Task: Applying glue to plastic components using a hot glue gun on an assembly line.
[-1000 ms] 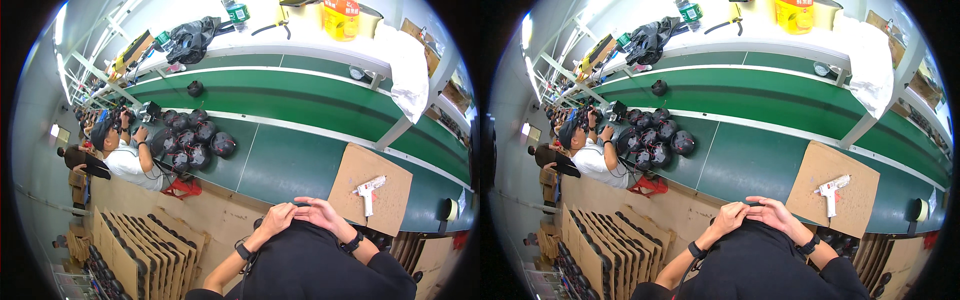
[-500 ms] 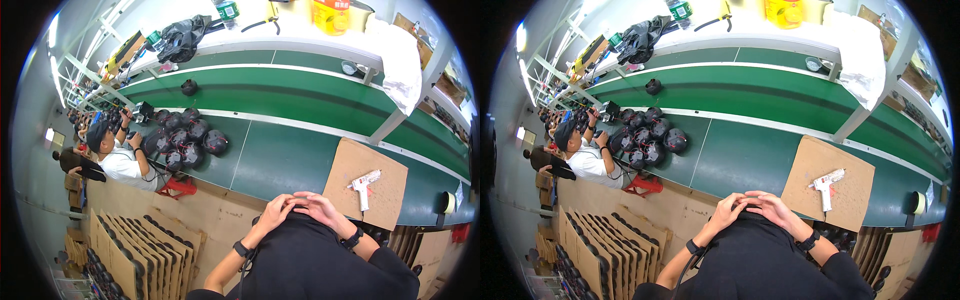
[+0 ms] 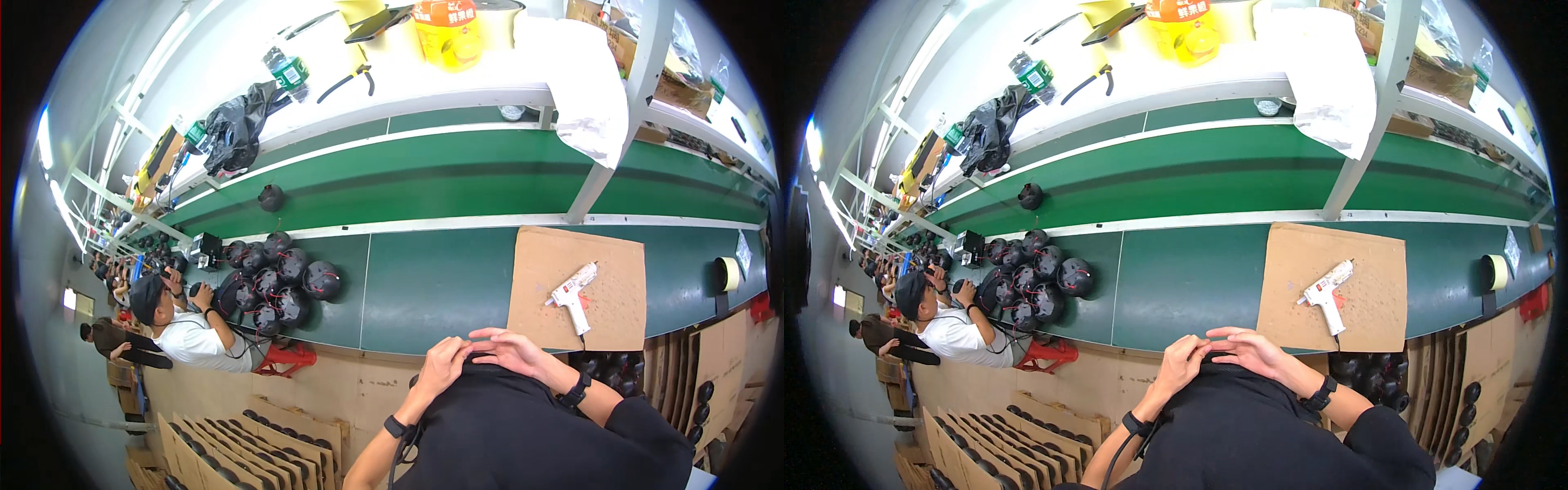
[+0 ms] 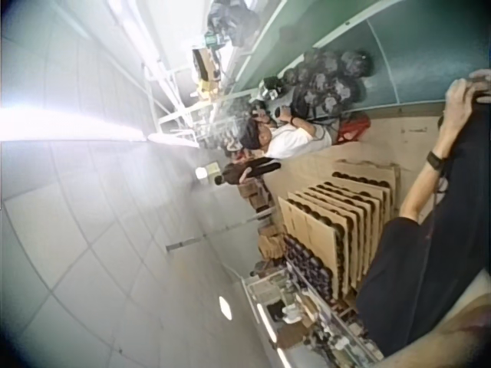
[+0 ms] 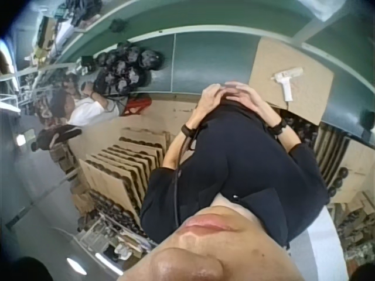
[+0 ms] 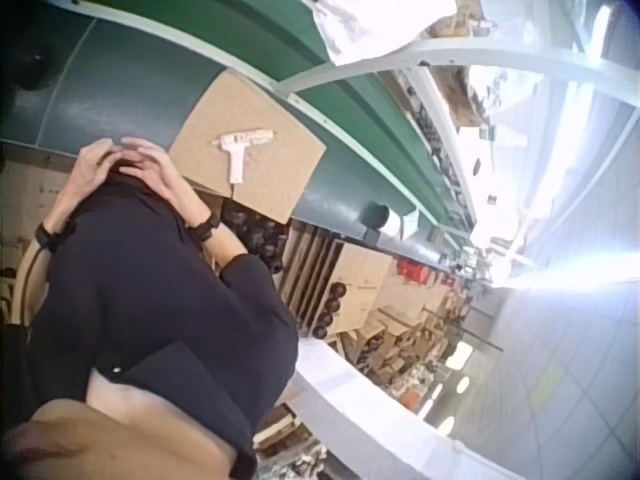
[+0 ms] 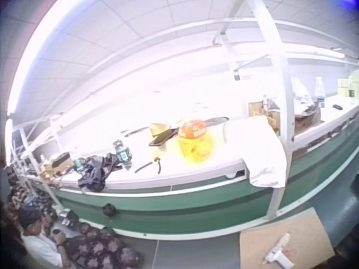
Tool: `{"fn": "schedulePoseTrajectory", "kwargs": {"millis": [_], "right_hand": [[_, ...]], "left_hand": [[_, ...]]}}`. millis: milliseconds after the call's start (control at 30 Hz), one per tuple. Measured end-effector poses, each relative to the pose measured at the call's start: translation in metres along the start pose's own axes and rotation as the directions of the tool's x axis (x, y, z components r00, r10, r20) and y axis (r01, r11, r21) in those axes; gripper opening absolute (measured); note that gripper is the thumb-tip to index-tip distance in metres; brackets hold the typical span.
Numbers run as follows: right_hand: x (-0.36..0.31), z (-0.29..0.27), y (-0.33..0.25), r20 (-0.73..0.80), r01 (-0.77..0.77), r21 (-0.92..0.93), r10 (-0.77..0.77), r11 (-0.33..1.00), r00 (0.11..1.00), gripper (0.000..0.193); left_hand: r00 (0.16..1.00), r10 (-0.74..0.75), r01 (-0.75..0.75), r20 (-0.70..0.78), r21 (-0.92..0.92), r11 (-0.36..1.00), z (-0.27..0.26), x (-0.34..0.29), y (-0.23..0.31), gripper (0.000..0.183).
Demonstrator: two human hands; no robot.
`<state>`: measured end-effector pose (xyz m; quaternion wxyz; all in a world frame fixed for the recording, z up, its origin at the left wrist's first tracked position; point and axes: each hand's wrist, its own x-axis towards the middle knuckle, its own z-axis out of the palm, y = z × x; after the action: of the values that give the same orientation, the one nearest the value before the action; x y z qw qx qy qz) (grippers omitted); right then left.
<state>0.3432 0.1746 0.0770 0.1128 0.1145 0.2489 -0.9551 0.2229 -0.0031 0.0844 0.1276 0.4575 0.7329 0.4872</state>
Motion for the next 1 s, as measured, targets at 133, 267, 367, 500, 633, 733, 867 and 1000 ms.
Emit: {"fn": "schedulePoseTrajectory", "kwargs": {"millis": [133,267,367,500,633,733,867,1000], "right_hand": [[-0.004,-0.002,-0.001,0.011,0.017,-0.014,-0.017,1.0,1.0,0.047],[-0.005,0.004,-0.004,0.026,0.108,-0.149,-0.106,0.983,0.994,0.045],[-0.005,-0.001,-0.002,0.054,0.14,-0.346,-0.129,0.928,0.99,0.044],[-0.002,-0.007,0.006,0.183,0.229,-0.67,-0.142,0.706,0.973,0.042],[-0.004,-0.003,0.004,0.139,0.184,-0.644,-0.123,0.742,0.983,0.041],[-0.01,0.003,0.001,0.064,0.151,-0.636,-0.142,0.757,0.988,0.04],[-0.012,-0.003,0.001,0.084,0.168,-0.681,-0.151,0.713,0.985,0.042],[-0.012,-0.001,-0.006,0.054,0.143,-0.622,-0.14,0.77,0.989,0.05]], "left_hand": [[0.986,-0.108,0.1,0.129,0.069,0.993,-0.001,0.001,0.0,0.008],[0.992,-0.121,0.123,0.046,-0.044,0.991,0.003,0.002,-0.003,0.009],[0.976,-0.214,0.216,0.03,-0.189,0.958,0.006,0.001,-0.006,0.013],[0.902,-0.339,0.432,0.268,-0.528,0.731,0.004,-0.014,-0.022,0.028],[0.916,-0.191,0.37,0.354,-0.558,0.743,0.007,-0.02,-0.028,0.032],[0.91,-0.226,0.369,0.348,-0.431,0.823,0.0,-0.011,-0.017,0.028],[0.951,-0.173,0.272,0.255,-0.431,0.861,0.002,-0.007,-0.014,0.026],[0.953,-0.184,0.268,0.24,-0.39,0.881,0.002,-0.002,-0.007,0.026]]}}
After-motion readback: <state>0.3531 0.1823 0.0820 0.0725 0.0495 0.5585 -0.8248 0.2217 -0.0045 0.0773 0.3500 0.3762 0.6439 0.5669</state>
